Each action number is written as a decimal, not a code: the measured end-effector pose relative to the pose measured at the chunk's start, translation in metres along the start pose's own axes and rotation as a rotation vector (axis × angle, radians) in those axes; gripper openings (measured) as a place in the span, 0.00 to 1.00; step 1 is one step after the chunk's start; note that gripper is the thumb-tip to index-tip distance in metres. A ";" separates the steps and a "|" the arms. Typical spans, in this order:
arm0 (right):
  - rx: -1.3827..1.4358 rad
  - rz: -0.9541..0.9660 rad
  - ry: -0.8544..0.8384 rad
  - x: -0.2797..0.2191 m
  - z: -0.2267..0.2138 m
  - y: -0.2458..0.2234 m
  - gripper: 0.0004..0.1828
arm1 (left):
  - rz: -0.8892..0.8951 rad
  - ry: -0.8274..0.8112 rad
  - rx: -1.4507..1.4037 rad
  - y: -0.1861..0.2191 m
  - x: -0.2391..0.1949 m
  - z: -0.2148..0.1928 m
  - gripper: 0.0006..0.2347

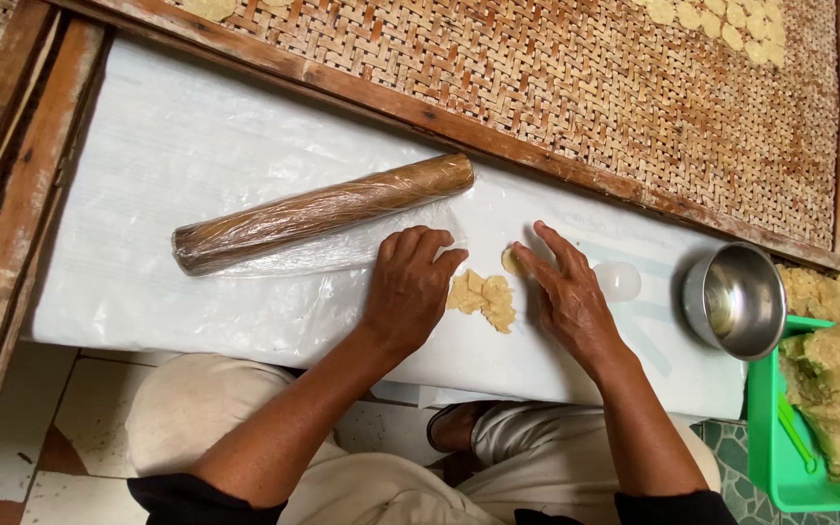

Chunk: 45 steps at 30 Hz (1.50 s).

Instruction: The person rolls dough flat using a rolling pin on a plastic sheet, cuts out circular pieces with a plastic cup, and places them on a woven tray. The person repeats this process multiple times, arranging the cut dough pieces in rows on the tray.

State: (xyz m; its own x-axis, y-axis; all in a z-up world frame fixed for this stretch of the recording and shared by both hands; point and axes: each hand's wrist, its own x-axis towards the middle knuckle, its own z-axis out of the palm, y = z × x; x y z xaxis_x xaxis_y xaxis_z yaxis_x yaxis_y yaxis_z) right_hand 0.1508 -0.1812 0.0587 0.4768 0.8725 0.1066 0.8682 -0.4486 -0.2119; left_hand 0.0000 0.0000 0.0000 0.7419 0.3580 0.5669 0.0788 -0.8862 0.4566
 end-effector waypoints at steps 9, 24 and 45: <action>0.184 0.001 0.004 0.010 0.005 0.005 0.36 | 0.008 0.003 0.000 -0.003 -0.001 0.005 0.09; -0.180 -0.149 0.178 0.008 0.009 0.016 0.03 | 0.018 0.012 -0.005 -0.003 -0.002 0.007 0.13; 0.872 0.281 -0.154 0.033 -0.038 -0.042 0.11 | -0.900 -0.284 -1.769 0.003 0.020 -0.027 0.29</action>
State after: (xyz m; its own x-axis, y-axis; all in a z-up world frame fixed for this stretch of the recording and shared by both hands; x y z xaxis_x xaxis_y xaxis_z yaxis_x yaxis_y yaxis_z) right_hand 0.1356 -0.1409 0.1076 0.5762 0.7981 -0.1762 0.2839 -0.3976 -0.8725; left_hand -0.0030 0.0129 0.0315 0.9505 0.2454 -0.1907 -0.0693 0.7657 0.6394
